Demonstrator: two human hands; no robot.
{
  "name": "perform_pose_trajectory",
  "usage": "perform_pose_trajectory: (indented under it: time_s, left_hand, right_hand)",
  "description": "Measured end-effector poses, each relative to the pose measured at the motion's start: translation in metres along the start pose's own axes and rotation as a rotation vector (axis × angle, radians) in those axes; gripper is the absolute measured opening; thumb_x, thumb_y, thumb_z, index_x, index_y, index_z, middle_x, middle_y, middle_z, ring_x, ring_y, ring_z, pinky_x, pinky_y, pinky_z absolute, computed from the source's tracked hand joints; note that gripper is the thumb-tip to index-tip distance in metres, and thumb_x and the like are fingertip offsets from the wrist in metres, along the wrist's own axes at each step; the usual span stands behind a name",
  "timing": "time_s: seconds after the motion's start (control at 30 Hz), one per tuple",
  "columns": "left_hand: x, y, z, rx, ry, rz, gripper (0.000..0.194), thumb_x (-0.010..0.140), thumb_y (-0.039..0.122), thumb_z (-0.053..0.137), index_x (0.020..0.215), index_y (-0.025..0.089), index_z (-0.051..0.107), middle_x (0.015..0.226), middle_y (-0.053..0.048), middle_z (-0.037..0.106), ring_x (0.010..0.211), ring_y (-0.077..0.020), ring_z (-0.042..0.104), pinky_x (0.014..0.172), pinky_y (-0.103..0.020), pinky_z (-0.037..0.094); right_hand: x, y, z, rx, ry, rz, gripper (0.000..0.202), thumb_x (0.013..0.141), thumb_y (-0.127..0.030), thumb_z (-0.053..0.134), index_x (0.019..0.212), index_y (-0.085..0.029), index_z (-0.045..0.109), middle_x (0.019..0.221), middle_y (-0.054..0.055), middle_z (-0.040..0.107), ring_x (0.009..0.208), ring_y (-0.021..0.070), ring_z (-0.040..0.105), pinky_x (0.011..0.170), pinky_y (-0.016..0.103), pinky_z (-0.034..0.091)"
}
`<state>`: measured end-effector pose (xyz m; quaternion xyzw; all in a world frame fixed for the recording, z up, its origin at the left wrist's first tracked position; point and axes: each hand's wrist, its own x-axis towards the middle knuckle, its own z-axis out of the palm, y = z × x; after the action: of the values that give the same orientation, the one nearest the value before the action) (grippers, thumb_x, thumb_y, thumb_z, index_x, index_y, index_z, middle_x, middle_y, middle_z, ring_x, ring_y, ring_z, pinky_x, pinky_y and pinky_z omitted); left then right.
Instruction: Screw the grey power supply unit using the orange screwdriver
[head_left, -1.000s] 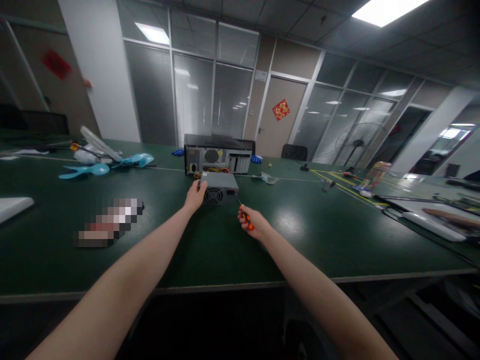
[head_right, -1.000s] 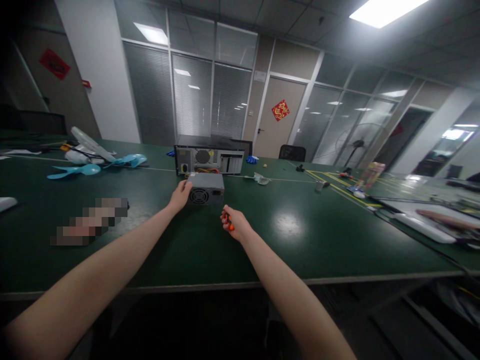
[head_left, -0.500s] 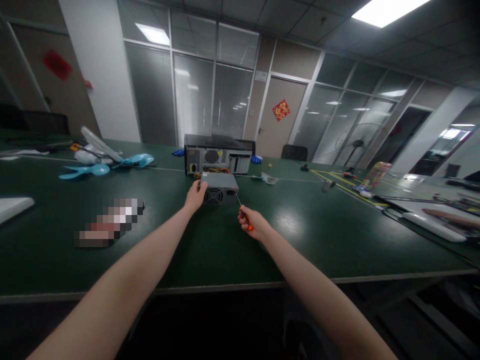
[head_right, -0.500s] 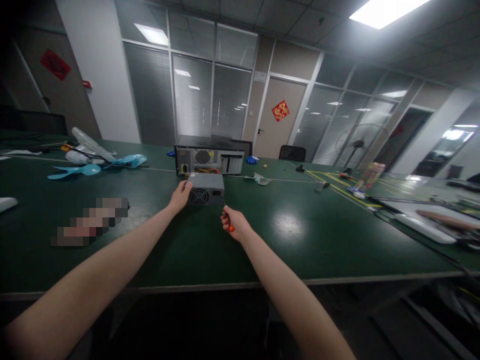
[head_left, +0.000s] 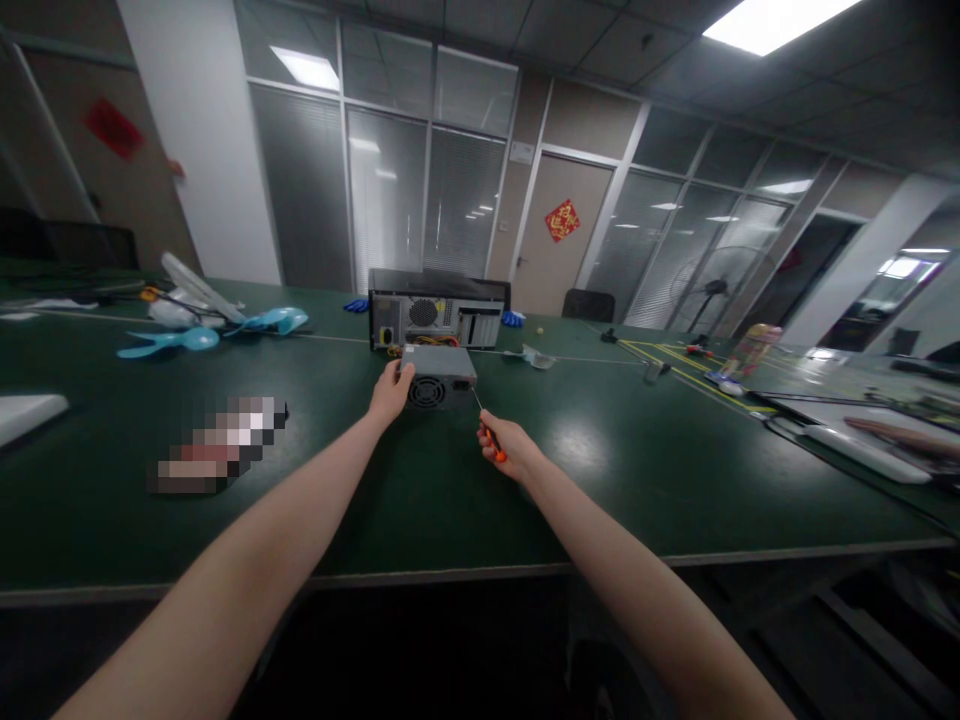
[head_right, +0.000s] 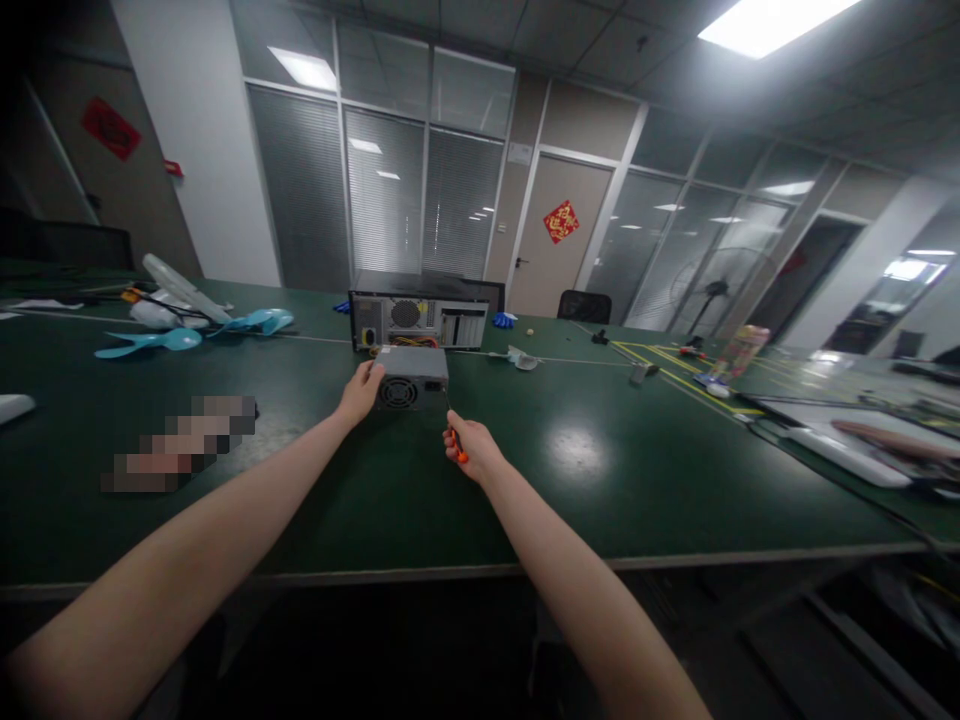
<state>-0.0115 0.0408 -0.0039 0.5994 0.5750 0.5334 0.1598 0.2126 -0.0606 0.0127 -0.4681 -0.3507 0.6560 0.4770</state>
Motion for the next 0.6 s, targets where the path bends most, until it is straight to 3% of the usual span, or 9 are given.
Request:
perform_pose_trajectory:
  time_s: [0.2, 0.47, 0.6]
  left_hand:
    - [-0.0006, 0.0008, -0.0001, 0.002, 0.001, -0.005, 0.055, 0.080, 0.059, 0.034, 0.117, 0.021, 0.047, 0.108, -0.008, 0.059, 0.096, -0.0220, 0.054, 0.085, -0.034, 0.039]
    - [-0.0032, 0.0060, -0.0018, 0.019, -0.010, -0.026, 0.052, 0.081, 0.055, 0.033, 0.118, 0.020, 0.046, 0.109, -0.009, 0.059, 0.097, -0.0215, 0.054, 0.084, -0.033, 0.040]
    - [-0.0031, 0.0058, -0.0023, 0.019, -0.008, -0.014, 0.053, 0.081, 0.056, 0.033, 0.117, 0.020, 0.047, 0.109, -0.009, 0.059, 0.096, -0.0216, 0.054, 0.085, -0.033, 0.039]
  right_hand:
    - [0.0034, 0.0016, -0.0016, -0.001, 0.008, -0.005, 0.019, 0.078, -0.029, 0.059, 0.076, -0.015, 0.045, 0.061, -0.001, 0.048, 0.042, 0.0030, 0.042, 0.031, 0.010, 0.030]
    - [-0.0003, -0.0017, -0.0018, 0.034, -0.039, 0.072, 0.029, 0.087, -0.039, 0.040, 0.076, -0.013, 0.048, 0.064, 0.003, 0.051, 0.043, 0.0034, 0.041, 0.031, 0.011, 0.031]
    - [0.0012, -0.0014, -0.0020, 0.031, -0.032, 0.067, 0.026, 0.083, -0.038, 0.048, 0.076, -0.014, 0.046, 0.061, 0.001, 0.048, 0.041, 0.0026, 0.039, 0.030, 0.009, 0.025]
